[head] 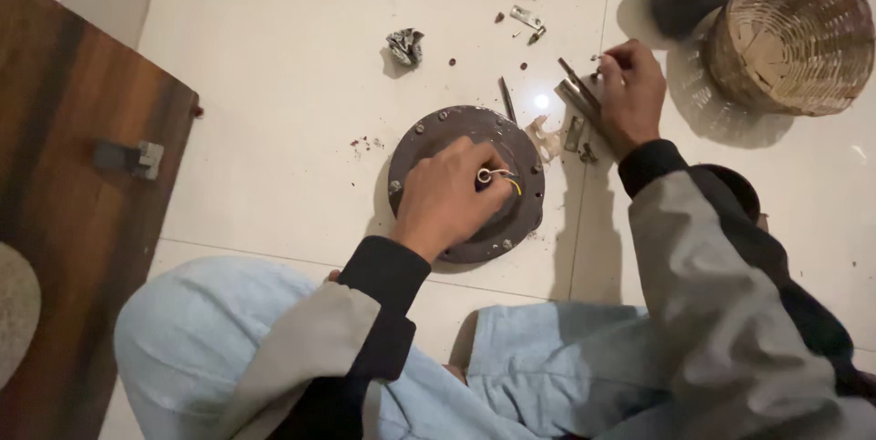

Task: The person sits on the floor and assembles small electrical components. They insert a brass tube into a metal base, attach a white plastic connector, and use a screwdriver to tighten a screw on the connector.

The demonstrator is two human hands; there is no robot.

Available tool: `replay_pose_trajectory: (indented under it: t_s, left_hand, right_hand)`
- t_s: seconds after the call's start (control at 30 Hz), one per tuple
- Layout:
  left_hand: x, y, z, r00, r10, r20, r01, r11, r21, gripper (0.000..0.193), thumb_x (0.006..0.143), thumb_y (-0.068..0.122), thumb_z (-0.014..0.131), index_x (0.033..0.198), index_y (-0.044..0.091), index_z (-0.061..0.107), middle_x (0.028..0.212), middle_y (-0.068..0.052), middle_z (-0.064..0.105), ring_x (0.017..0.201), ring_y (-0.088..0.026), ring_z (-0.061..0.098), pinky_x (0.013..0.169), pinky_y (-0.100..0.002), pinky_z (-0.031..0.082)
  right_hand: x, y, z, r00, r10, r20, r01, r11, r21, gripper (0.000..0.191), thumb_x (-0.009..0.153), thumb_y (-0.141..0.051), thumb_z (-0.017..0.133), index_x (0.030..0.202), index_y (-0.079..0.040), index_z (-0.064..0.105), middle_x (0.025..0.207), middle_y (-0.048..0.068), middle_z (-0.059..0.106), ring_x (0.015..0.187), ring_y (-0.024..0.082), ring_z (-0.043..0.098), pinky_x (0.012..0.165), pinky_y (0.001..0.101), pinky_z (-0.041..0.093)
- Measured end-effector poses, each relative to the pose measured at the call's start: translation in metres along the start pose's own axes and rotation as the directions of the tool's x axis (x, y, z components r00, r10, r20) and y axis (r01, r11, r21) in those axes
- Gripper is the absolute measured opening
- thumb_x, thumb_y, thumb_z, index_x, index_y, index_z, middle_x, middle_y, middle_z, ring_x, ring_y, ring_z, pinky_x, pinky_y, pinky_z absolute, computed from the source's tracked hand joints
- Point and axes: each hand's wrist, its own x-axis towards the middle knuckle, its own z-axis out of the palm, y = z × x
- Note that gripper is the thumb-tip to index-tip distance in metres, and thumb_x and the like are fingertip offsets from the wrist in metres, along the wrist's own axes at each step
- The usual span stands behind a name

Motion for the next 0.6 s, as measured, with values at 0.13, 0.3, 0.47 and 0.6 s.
replay_pose_trajectory:
  t_s: [0.13, 0.3, 0.47, 0.6]
  left_hand:
    - [0.003, -0.002, -0.001, 0.999, 0.038, -0.015, -0.038, 0.999, 0.007, 0.021, 0.083, 0.035, 0.07, 0.093, 0.017, 0.074, 0.093, -0.007, 0.069, 0.084, -0.033, 0.071, 0.075, -0.046, 0.055]
    - [0.005, -0.009, -0.004, 0.999, 0.043, -0.013, -0.044, 0.998, -0.044, 0.021, 0.084, 0.036, 0.07, 0.094, 0.018, 0.074, 0.092, -0.006, 0.07, 0.085, -0.031, 0.071, 0.075, -0.044, 0.055]
    - [0.005, -0.017, -0.007, 0.996, 0.081, -0.036, -0.083, 0.995, -0.055, 0.019, 0.091, 0.034, 0.068, 0.099, 0.017, 0.074, 0.092, -0.007, 0.07, 0.086, -0.031, 0.071, 0.074, -0.044, 0.054]
    - [0.003, -0.017, -0.012, 0.996, 0.09, -0.014, -0.091, 0.992, -0.09, 0.022, 0.088, 0.034, 0.072, 0.099, 0.016, 0.074, 0.091, -0.008, 0.073, 0.084, -0.031, 0.071, 0.07, -0.044, 0.054]
  right_hand:
    - [-0.016, 0.006, -0.019, 0.846, 0.488, 0.214, -0.495, 0.572, 0.654, 0.011, 0.101, -0.016, 0.066, 0.104, -0.006, 0.068, 0.1, 0.004, 0.071, 0.09, 0.014, 0.063, 0.078, 0.0274, 0.049]
    - [-0.066, 0.008, -0.042, 0.784, 0.5, 0.368, -0.53, 0.231, 0.816, 0.011, 0.1, -0.013, 0.065, 0.103, -0.002, 0.066, 0.1, 0.005, 0.068, 0.087, 0.013, 0.064, 0.083, 0.0264, 0.054]
    - [-0.088, 0.02, -0.035, 0.799, 0.455, 0.393, -0.539, 0.251, 0.804, 0.009, 0.104, -0.006, 0.067, 0.108, 0.001, 0.066, 0.095, 0.007, 0.064, 0.083, 0.014, 0.059, 0.082, 0.0268, 0.052]
    - [-0.09, 0.025, -0.027, 0.765, 0.522, 0.379, -0.549, 0.22, 0.806, 0.017, 0.097, -0.003, 0.064, 0.114, -0.004, 0.063, 0.098, 0.006, 0.067, 0.087, 0.015, 0.064, 0.081, 0.0265, 0.054]
